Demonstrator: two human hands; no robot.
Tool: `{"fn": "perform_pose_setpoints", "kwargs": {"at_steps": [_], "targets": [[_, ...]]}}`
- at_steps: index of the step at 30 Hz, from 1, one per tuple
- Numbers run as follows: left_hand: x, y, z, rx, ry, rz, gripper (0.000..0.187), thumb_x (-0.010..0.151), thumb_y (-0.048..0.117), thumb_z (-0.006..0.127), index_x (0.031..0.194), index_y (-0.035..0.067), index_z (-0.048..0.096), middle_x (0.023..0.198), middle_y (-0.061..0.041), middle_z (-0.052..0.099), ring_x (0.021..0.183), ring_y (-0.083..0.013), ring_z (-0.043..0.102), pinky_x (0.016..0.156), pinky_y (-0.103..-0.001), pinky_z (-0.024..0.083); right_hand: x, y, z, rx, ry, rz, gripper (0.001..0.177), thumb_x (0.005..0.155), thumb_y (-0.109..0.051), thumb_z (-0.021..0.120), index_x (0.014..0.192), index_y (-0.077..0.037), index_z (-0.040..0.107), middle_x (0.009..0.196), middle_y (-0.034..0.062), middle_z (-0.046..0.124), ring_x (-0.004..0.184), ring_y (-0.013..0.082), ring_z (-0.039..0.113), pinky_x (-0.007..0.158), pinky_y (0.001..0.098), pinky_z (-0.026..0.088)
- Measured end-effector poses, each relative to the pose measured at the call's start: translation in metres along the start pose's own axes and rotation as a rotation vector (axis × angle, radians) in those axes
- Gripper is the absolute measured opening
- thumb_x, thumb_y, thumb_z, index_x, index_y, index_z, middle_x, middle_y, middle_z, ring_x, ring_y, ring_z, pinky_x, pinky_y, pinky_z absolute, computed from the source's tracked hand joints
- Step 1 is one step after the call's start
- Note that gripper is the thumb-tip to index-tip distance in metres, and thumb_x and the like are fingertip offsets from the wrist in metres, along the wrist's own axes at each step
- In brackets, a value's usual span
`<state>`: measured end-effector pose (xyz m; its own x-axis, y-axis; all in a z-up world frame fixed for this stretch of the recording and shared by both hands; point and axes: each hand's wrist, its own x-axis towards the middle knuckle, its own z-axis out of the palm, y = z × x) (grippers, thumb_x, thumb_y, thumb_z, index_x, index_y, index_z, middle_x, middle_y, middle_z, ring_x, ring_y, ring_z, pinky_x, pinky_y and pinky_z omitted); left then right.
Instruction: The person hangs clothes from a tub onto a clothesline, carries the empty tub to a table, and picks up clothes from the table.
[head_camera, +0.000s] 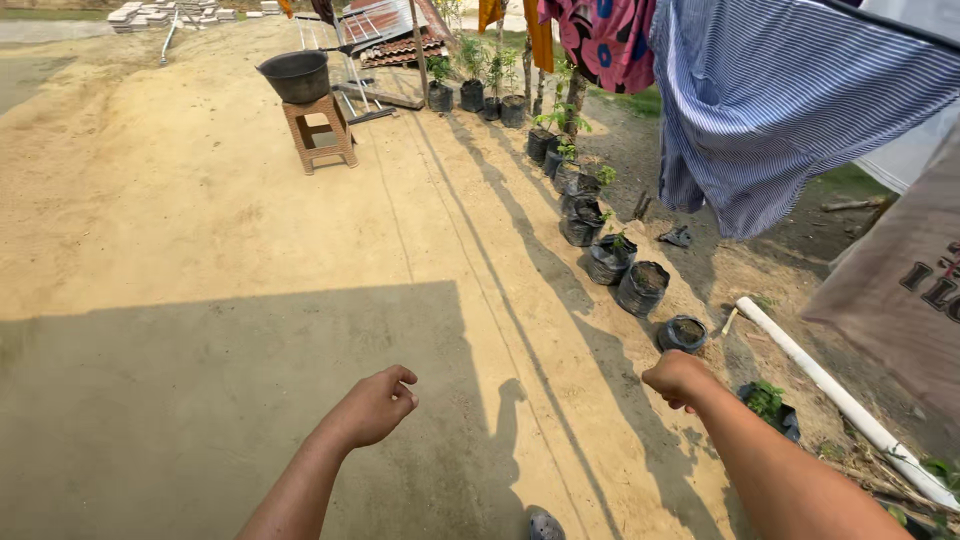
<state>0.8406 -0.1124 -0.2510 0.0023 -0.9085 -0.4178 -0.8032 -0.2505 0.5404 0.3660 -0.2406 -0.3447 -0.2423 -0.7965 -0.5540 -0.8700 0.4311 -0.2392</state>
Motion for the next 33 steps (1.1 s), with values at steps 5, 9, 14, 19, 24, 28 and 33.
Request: {"fn": "perform_pose_setpoints", "kwargs": {"at_steps": [5, 9, 14, 19, 24, 28, 33], "targets": [[0.011, -0.044, -0.056, -0.032, 0.177, -0.136, 0.048, 0.097, 0.030, 0.061, 0.142, 0.014, 0.054, 0.150, -0.007, 0.048, 0.124, -0.0250, 0.065, 0.106, -0.041, 0.052, 0.002, -0.165, -0.016, -0.028, 0.100, -0.334, 0.065, 0.087, -0.024, 0.064, 0.147, -0.006, 0.049, 0.086, 0.0192, 0.076, 0.062, 0.0268, 0.073, 0.056, 0.0424, 0.057], [0.043, -0.073, -0.104, -0.096, 0.287, -0.236, 0.050, 0.098, 0.029, 0.060, 0.145, 0.015, 0.051, 0.150, -0.007, 0.049, 0.125, -0.0253, 0.063, 0.104, -0.043, 0.054, 0.007, -0.296, -0.020, -0.060, 0.078, -0.481, 0.072, 0.089, -0.033, 0.067, 0.153, -0.007, 0.043, 0.091, 0.0211, 0.078, 0.072, 0.0273, 0.075, 0.067, 0.0429, 0.060], [0.085, -0.095, -0.158, -0.172, 0.263, -0.322, 0.049, 0.099, 0.029, 0.059, 0.145, 0.015, 0.052, 0.150, -0.007, 0.051, 0.126, -0.0231, 0.064, 0.106, -0.043, 0.054, 0.020, -0.436, -0.031, -0.047, 0.204, -0.853, 0.076, 0.093, -0.040, 0.069, 0.153, -0.008, 0.037, 0.113, 0.0227, 0.071, 0.109, 0.0336, 0.066, 0.094, 0.0463, 0.052], [0.120, -0.107, -0.219, -0.224, 0.379, -0.345, 0.061, 0.098, 0.026, 0.057, 0.155, 0.019, 0.034, 0.157, -0.005, 0.041, 0.126, -0.0215, 0.064, 0.105, -0.044, 0.054, 0.004, -0.545, -0.054, -0.039, 0.082, -0.917, 0.072, 0.093, -0.040, 0.060, 0.156, -0.015, 0.034, 0.108, 0.0151, 0.075, 0.105, 0.0295, 0.071, 0.094, 0.0443, 0.055], [0.166, -0.127, -0.290, -0.211, 0.510, -0.344, 0.059, 0.099, 0.025, 0.054, 0.155, 0.021, 0.035, 0.155, -0.003, 0.045, 0.131, -0.0194, 0.059, 0.105, -0.045, 0.054, 0.009, -0.646, -0.076, -0.160, 0.070, -0.996, 0.065, 0.101, -0.047, 0.050, 0.158, -0.022, 0.032, 0.114, 0.0127, 0.071, 0.108, 0.0249, 0.069, 0.095, 0.0454, 0.055], [0.216, -0.143, -0.355, -0.165, 0.486, -0.356, 0.054, 0.100, 0.028, 0.054, 0.152, 0.023, 0.041, 0.152, 0.003, 0.051, 0.130, -0.0169, 0.061, 0.105, -0.043, 0.054, 0.043, -0.719, -0.087, -0.100, 0.080, -1.066, 0.064, 0.100, -0.048, 0.049, 0.156, -0.021, 0.035, 0.109, 0.0120, 0.073, 0.103, 0.0216, 0.070, 0.093, 0.0437, 0.056], [0.297, -0.187, -0.438, -0.131, 0.480, -0.306, 0.054, 0.099, 0.029, 0.058, 0.150, 0.024, 0.042, 0.148, 0.003, 0.051, 0.124, -0.0165, 0.064, 0.102, -0.041, 0.057, 0.119, -0.807, -0.092, 0.109, 0.175, -1.297, 0.061, 0.100, -0.045, 0.054, 0.151, -0.014, 0.044, 0.103, 0.0165, 0.076, 0.097, 0.0259, 0.070, 0.089, 0.0441, 0.054]]}}
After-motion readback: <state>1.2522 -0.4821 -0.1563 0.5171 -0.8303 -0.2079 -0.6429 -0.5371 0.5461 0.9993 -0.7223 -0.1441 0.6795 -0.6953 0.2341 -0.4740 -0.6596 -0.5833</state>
